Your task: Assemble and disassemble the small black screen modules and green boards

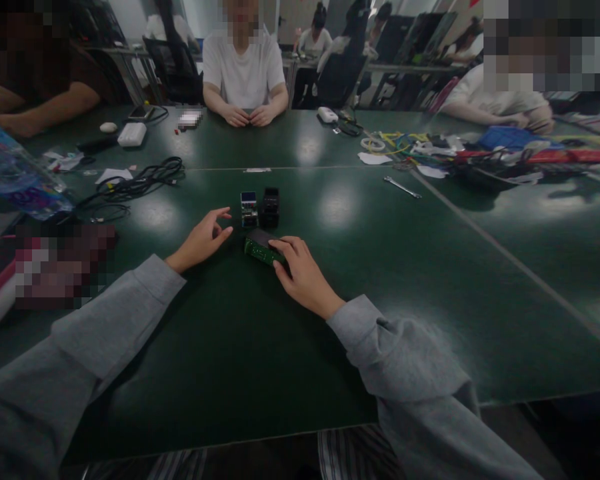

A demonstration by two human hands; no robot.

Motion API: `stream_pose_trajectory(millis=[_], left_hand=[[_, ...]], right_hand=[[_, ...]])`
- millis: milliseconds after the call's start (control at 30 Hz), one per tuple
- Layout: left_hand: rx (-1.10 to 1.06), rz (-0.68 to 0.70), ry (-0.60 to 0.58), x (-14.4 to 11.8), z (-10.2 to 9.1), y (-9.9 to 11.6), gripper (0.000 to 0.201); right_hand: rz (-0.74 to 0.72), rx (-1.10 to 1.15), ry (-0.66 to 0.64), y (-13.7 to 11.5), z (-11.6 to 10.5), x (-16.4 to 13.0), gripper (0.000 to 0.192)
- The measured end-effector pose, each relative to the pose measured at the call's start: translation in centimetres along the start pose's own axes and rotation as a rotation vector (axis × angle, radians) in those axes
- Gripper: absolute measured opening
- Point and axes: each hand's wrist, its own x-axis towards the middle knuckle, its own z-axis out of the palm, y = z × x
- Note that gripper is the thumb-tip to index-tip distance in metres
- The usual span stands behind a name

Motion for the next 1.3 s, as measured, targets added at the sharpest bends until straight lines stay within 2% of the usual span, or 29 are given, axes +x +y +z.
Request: stream_pose_trajectory(millis=[100, 200, 300, 433, 567, 700, 867, 1000, 1067, 1167, 1300], left_hand=[[-0.005, 0.005, 0.004, 0.0, 0.0, 0.0, 0.053], [-0.010, 0.011, 0.002, 0.0, 0.0, 0.0, 0.053], [-0.014, 0.020, 0.000, 0.0, 0.1, 0.1, 0.053], [-0.012, 0.029, 0.008, 0.0, 0.1, 0.0, 0.052], [-0.016, 0.033, 0.007, 0.0, 0.2, -0.1, 0.052], [-0.009, 0.038, 0.014, 0.0, 0.2, -0.1, 0.052], [-0.006, 0.035, 0.011, 0.0, 0.2, 0.1, 0.052], [0.002, 0.029, 0.010, 0.0, 0.2, 0.1, 0.053], [0.000, 0.028, 0.007, 0.0, 0.2, 0.0, 0.053], [-0.005, 0.042, 0.003, 0.0, 0.2, -0.1, 0.052], [0.001, 0.045, 0.005, 0.0, 0.2, -0.1, 0.052]], right_hand=[[-0.035, -0.067, 0.050, -0.1, 0.0, -0.1, 0.040], [-0.104, -0.238, 0.082, -0.6, -0.1, -0.2, 0.041], [-0.155, -0.387, 0.026, -1.5, 0.1, -0.5, 0.049], [-0.199, -0.451, -0.089, -2.9, 0.8, -0.9, 0.058], [-0.221, -0.495, -0.114, -3.8, 1.3, -0.8, 0.055], [-0.194, -0.443, -0.113, -4.0, 1.3, -0.6, 0.066], [-0.179, -0.349, -0.128, -3.8, 1.3, -0.4, 0.058], [-0.064, -0.200, -0.060, -3.5, 1.7, -0.3, 0.070], [0.024, -0.121, -0.077, -3.5, 2.0, -0.2, 0.077], [0.132, -0.060, -0.109, -3.8, 2.4, -0.1, 0.077], [0.132, -0.016, -0.095, -4.4, 2.7, 0.1, 0.074]])
